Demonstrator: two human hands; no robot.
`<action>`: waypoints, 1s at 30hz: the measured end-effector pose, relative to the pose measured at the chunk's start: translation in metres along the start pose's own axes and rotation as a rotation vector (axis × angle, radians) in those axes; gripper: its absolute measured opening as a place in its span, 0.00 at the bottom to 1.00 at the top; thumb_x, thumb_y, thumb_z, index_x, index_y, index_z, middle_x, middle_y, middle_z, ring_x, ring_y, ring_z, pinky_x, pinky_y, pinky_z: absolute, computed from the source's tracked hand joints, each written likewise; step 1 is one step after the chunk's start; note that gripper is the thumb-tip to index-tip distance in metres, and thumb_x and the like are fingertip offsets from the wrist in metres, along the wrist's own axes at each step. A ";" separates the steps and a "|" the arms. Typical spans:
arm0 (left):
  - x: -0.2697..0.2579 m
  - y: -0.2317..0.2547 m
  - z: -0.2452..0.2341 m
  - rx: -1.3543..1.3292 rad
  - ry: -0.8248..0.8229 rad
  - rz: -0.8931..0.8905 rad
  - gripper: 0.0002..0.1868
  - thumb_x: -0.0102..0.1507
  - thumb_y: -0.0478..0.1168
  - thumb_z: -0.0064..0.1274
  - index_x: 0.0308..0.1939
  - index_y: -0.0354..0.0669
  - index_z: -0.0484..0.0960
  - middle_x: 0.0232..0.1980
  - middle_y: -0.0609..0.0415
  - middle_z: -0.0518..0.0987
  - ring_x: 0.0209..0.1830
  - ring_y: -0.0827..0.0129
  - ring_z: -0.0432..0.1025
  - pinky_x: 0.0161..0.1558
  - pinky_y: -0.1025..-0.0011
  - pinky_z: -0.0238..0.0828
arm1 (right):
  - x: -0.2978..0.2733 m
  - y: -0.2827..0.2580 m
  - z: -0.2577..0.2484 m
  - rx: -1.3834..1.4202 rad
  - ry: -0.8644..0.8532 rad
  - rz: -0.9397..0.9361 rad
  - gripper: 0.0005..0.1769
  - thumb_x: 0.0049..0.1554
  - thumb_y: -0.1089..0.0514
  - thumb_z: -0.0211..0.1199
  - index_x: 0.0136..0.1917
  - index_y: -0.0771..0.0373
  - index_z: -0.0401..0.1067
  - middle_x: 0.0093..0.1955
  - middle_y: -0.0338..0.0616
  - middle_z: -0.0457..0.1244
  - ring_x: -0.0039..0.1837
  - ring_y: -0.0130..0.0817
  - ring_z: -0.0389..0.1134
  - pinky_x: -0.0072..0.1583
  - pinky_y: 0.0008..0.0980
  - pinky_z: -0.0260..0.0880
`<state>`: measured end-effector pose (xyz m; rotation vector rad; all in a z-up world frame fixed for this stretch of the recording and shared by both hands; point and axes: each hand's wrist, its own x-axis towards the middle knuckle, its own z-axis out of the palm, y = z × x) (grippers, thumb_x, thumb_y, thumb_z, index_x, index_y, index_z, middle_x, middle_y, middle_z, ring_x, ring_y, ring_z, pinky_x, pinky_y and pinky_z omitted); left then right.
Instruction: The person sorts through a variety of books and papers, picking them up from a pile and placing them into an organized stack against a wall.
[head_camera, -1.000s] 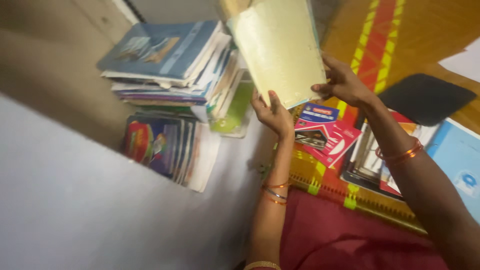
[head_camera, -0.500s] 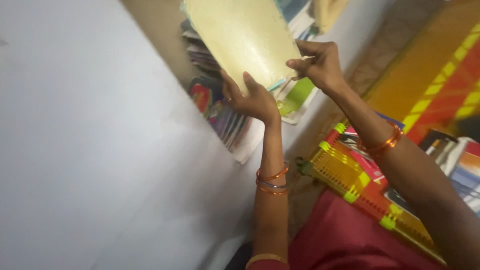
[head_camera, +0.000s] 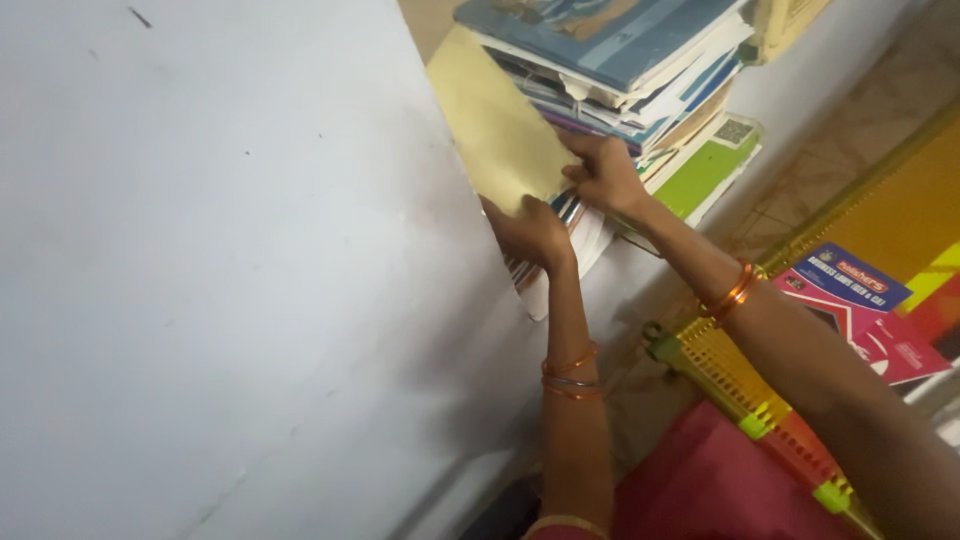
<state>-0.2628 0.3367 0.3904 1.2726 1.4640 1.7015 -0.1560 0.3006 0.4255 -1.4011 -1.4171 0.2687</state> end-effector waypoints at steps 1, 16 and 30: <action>0.001 -0.005 0.003 0.003 -0.004 -0.029 0.36 0.57 0.30 0.50 0.72 0.34 0.67 0.65 0.34 0.76 0.60 0.42 0.74 0.61 0.55 0.68 | 0.002 0.005 0.003 -0.059 0.015 -0.026 0.37 0.47 0.76 0.62 0.70 0.65 0.70 0.45 0.56 0.69 0.39 0.30 0.61 0.43 0.34 0.68; -0.010 -0.059 0.022 0.412 -0.093 -0.015 0.31 0.61 0.50 0.57 0.69 0.51 0.74 0.65 0.35 0.72 0.64 0.41 0.65 0.64 0.46 0.56 | -0.002 0.100 0.048 -0.301 0.021 -0.352 0.29 0.50 0.73 0.62 0.66 0.68 0.71 0.74 0.61 0.60 0.68 0.59 0.64 0.65 0.47 0.68; -0.179 0.027 0.055 -0.515 -0.500 0.389 0.16 0.66 0.29 0.50 0.58 0.40 0.80 0.53 0.48 0.81 0.51 0.58 0.77 0.55 0.63 0.74 | -0.119 0.062 -0.131 0.013 0.414 -0.051 0.15 0.56 0.74 0.64 0.56 0.68 0.77 0.52 0.45 0.69 0.51 0.28 0.71 0.52 0.26 0.73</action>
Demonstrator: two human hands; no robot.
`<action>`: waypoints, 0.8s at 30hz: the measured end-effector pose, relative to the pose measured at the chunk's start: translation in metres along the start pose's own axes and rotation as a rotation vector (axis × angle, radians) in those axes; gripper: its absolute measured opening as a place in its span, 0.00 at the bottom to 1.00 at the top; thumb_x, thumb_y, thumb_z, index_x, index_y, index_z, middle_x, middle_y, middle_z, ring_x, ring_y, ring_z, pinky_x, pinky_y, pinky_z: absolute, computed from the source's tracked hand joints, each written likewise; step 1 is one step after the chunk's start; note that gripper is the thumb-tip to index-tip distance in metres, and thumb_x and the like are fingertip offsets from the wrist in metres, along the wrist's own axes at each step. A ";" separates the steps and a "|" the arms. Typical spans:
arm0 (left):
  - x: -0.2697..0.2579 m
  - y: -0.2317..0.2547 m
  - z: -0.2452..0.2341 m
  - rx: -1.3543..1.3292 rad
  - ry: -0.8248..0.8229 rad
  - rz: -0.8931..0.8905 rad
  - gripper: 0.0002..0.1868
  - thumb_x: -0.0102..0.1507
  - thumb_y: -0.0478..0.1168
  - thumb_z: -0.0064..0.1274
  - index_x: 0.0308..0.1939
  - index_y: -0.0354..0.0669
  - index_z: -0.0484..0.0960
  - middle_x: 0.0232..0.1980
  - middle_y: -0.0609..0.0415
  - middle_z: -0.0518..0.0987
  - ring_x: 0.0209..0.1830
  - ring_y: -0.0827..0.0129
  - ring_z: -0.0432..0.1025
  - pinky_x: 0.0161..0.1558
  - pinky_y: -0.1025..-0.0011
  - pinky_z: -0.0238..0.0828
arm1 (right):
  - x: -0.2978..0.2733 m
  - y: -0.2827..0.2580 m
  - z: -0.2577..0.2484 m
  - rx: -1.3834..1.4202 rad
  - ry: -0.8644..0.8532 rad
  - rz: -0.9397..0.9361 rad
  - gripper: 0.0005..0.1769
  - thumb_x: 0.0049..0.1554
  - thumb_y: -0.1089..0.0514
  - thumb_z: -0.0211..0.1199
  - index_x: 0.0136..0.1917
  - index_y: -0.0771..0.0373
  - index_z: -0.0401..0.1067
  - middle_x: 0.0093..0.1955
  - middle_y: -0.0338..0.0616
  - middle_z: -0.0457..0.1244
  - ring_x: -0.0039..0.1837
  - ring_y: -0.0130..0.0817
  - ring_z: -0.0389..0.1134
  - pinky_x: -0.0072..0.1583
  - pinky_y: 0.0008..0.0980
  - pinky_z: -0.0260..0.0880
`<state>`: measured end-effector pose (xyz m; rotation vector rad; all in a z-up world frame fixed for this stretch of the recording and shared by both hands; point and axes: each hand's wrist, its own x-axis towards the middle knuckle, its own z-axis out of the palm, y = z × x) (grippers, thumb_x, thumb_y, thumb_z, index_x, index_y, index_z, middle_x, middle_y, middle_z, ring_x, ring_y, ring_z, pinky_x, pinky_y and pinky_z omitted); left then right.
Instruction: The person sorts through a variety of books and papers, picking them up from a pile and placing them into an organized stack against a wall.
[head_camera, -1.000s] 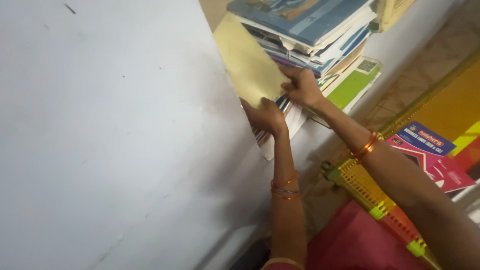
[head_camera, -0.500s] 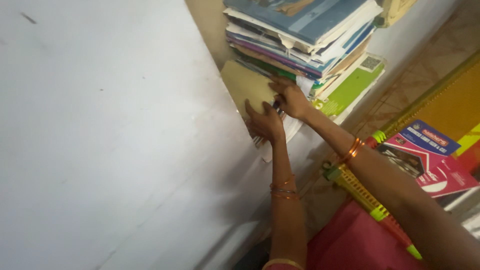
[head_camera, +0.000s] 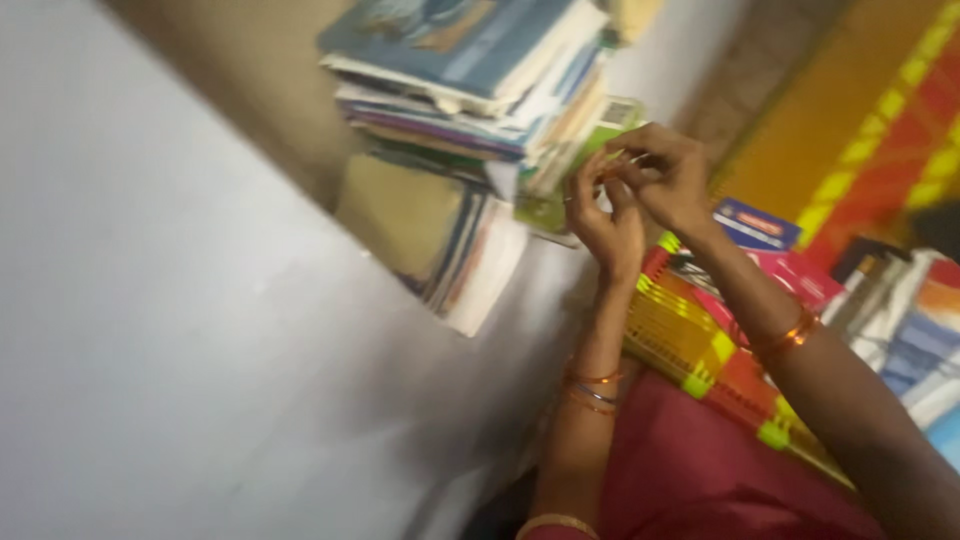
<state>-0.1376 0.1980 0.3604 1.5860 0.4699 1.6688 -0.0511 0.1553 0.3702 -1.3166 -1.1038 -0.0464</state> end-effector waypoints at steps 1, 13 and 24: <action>-0.010 0.005 0.012 -0.032 -0.043 -0.049 0.14 0.66 0.29 0.52 0.55 0.40 0.81 0.50 0.48 0.81 0.47 0.59 0.77 0.52 0.64 0.74 | -0.009 0.008 -0.018 0.019 0.058 0.041 0.13 0.58 0.74 0.63 0.56 0.68 0.77 0.52 0.44 0.68 0.51 0.26 0.71 0.52 0.25 0.73; -0.183 -0.070 0.111 -0.093 -0.445 -0.320 0.06 0.68 0.34 0.54 0.48 0.38 0.83 0.41 0.49 0.83 0.39 0.63 0.77 0.43 0.67 0.73 | -0.177 0.146 -0.181 -0.210 0.475 0.439 0.08 0.58 0.68 0.71 0.52 0.67 0.79 0.45 0.43 0.72 0.47 0.25 0.72 0.51 0.25 0.73; -0.258 -0.183 0.098 0.528 -0.749 -0.267 0.21 0.52 0.35 0.65 0.49 0.44 0.82 0.51 0.46 0.81 0.54 0.49 0.75 0.55 0.53 0.71 | -0.276 0.239 -0.196 -0.223 0.223 0.997 0.35 0.52 0.67 0.72 0.71 0.70 0.64 0.62 0.57 0.66 0.55 0.41 0.74 0.55 0.36 0.76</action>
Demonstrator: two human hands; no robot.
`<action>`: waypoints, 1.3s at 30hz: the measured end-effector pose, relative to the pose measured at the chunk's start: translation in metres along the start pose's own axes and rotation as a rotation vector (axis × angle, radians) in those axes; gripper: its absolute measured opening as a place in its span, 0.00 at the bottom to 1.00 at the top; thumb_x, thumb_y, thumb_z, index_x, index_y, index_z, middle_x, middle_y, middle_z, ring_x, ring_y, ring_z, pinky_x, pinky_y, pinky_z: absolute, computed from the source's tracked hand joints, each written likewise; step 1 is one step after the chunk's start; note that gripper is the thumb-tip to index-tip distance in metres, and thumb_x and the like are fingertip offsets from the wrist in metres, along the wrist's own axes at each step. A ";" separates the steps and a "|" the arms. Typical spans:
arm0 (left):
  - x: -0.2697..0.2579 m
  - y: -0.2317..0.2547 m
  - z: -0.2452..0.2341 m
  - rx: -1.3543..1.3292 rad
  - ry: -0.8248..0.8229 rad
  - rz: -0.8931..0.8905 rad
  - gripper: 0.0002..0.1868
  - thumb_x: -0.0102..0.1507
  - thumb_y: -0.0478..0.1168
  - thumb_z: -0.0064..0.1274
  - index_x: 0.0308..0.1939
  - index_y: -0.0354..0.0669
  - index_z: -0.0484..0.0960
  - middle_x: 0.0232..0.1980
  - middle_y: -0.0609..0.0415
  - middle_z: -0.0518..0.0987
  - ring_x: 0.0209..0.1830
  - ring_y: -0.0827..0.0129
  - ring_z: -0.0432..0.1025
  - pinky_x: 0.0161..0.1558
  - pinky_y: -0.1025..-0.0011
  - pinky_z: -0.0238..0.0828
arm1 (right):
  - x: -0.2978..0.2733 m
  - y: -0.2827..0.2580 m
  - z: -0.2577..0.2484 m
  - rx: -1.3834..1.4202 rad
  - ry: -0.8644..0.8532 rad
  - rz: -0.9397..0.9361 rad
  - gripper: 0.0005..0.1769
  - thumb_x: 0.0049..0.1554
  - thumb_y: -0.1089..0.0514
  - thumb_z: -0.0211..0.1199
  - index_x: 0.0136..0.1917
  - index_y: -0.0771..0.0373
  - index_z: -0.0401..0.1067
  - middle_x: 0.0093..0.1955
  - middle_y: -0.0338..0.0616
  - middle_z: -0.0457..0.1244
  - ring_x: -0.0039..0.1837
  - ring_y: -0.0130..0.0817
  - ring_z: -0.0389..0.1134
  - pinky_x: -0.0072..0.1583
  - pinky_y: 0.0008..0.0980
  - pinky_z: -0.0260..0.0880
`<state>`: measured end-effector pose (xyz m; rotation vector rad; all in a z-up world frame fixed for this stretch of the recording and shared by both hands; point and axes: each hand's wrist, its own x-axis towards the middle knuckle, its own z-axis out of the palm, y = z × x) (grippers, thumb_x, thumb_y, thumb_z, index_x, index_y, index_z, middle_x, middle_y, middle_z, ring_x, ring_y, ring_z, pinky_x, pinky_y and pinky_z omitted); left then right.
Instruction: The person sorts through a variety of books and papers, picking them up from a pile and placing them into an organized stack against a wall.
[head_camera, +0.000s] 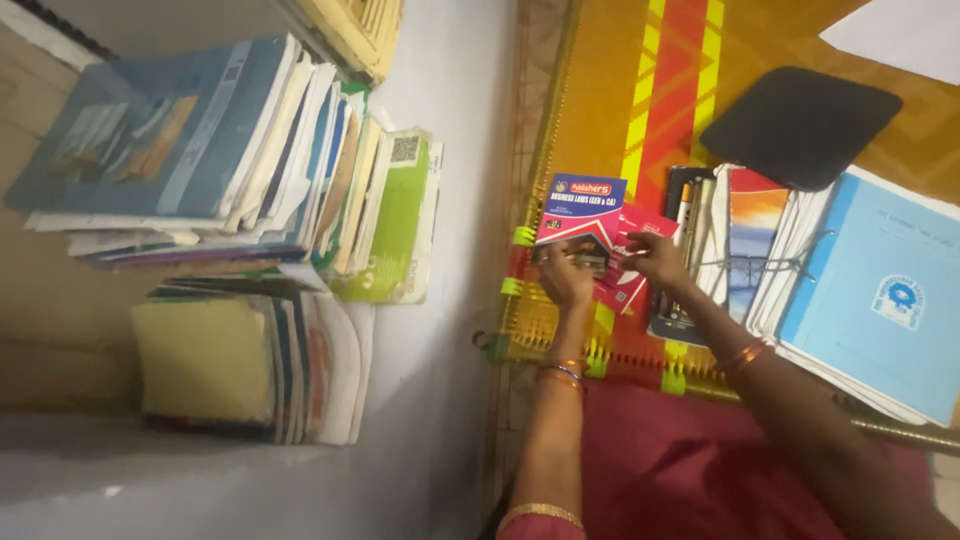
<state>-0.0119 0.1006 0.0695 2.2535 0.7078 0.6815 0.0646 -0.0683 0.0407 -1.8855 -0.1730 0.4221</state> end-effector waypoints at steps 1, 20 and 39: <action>0.007 -0.011 0.000 0.044 0.021 0.037 0.25 0.50 0.37 0.68 0.51 0.44 0.80 0.53 0.46 0.80 0.56 0.48 0.74 0.56 0.53 0.70 | 0.004 0.006 0.005 0.004 -0.023 0.033 0.38 0.52 0.67 0.72 0.73 0.70 0.62 0.63 0.57 0.65 0.56 0.42 0.74 0.55 0.36 0.76; 0.042 -0.022 -0.007 0.275 -0.313 -0.221 0.62 0.36 0.54 0.82 0.68 0.39 0.66 0.69 0.38 0.68 0.70 0.46 0.63 0.65 0.52 0.65 | 0.051 0.030 0.058 -0.539 0.087 0.197 0.67 0.33 0.35 0.83 0.76 0.64 0.57 0.71 0.61 0.54 0.72 0.57 0.58 0.70 0.45 0.63; 0.003 -0.011 -0.022 -0.294 0.218 -0.107 0.16 0.64 0.35 0.56 0.55 0.35 0.81 0.45 0.37 0.83 0.45 0.42 0.77 0.48 0.51 0.71 | -0.008 -0.042 0.056 0.601 0.094 0.164 0.21 0.59 0.68 0.58 0.65 0.67 0.62 0.51 0.52 0.69 0.44 0.42 0.74 0.42 0.38 0.77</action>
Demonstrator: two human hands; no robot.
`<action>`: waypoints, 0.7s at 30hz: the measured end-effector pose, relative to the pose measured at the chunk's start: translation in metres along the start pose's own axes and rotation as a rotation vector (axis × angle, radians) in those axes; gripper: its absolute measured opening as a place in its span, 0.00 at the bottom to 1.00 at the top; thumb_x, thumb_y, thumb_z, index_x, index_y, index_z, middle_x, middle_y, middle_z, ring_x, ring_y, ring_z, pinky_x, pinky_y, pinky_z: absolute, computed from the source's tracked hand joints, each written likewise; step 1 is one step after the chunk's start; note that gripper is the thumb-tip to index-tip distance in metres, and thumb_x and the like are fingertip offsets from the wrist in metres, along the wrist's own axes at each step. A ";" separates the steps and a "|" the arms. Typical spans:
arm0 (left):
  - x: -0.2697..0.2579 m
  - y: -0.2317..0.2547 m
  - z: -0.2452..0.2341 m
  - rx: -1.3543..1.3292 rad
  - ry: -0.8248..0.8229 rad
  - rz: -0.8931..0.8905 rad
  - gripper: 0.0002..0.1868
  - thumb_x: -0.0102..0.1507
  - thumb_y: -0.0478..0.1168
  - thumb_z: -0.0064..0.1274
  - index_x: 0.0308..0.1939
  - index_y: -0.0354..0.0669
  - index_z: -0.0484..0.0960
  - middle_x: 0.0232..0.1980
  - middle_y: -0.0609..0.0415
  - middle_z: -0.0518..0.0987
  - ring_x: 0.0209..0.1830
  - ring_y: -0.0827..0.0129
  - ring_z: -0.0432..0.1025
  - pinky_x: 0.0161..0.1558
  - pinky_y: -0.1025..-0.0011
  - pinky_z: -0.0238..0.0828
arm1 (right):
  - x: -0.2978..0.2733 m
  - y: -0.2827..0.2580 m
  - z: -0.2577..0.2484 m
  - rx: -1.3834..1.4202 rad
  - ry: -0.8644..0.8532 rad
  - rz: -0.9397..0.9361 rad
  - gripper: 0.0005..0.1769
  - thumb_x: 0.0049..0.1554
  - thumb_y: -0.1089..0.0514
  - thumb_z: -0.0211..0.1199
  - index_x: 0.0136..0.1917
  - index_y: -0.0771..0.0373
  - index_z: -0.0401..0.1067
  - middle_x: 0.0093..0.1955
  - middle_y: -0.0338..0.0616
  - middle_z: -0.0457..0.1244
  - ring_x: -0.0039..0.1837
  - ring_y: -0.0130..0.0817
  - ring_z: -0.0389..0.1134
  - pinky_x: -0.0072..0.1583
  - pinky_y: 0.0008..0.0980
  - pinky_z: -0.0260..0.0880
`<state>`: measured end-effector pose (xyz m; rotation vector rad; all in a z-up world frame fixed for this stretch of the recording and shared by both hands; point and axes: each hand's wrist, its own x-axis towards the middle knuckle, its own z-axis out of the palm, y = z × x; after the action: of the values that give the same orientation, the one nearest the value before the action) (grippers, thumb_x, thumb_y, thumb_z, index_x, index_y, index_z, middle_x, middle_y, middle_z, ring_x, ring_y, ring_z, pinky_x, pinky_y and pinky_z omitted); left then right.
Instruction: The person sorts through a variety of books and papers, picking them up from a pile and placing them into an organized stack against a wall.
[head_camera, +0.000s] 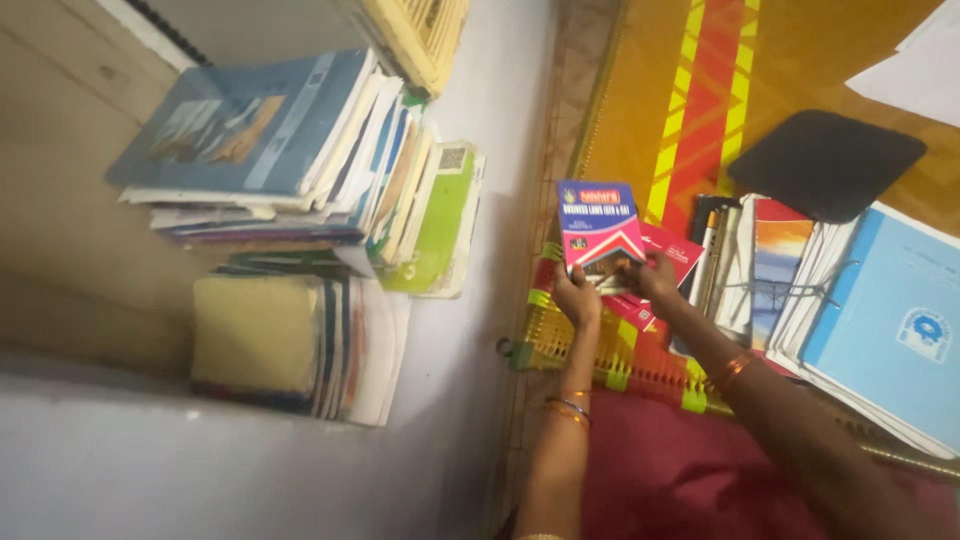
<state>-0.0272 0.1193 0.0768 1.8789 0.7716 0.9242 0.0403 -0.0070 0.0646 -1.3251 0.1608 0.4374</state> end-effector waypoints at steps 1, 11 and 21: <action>0.002 0.011 -0.006 -0.079 -0.012 -0.052 0.16 0.65 0.36 0.55 0.57 0.36 0.80 0.46 0.37 0.83 0.45 0.44 0.78 0.48 0.53 0.72 | -0.002 -0.008 0.007 0.026 0.076 -0.012 0.25 0.59 0.70 0.57 0.68 0.63 0.58 0.52 0.51 0.68 0.44 0.41 0.73 0.42 0.39 0.77; 0.030 0.189 -0.124 -0.346 0.357 0.285 0.20 0.67 0.30 0.50 0.64 0.31 0.75 0.56 0.36 0.81 0.53 0.46 0.77 0.55 0.56 0.72 | -0.069 -0.129 0.087 0.166 -0.238 -0.497 0.37 0.60 0.76 0.56 0.81 0.68 0.58 0.62 0.51 0.61 0.56 0.34 0.66 0.52 0.28 0.73; 0.097 0.243 -0.252 -0.302 0.734 0.391 0.22 0.74 0.37 0.47 0.71 0.31 0.71 0.69 0.35 0.76 0.67 0.48 0.74 0.67 0.59 0.70 | -0.193 -0.270 0.213 -0.036 -0.781 -0.790 0.48 0.53 0.78 0.62 0.82 0.64 0.51 0.77 0.51 0.57 0.75 0.42 0.61 0.53 0.30 0.79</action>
<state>-0.1515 0.2035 0.4076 1.4302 0.6270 1.9207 -0.0562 0.1081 0.4295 -1.0616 -0.9916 0.2447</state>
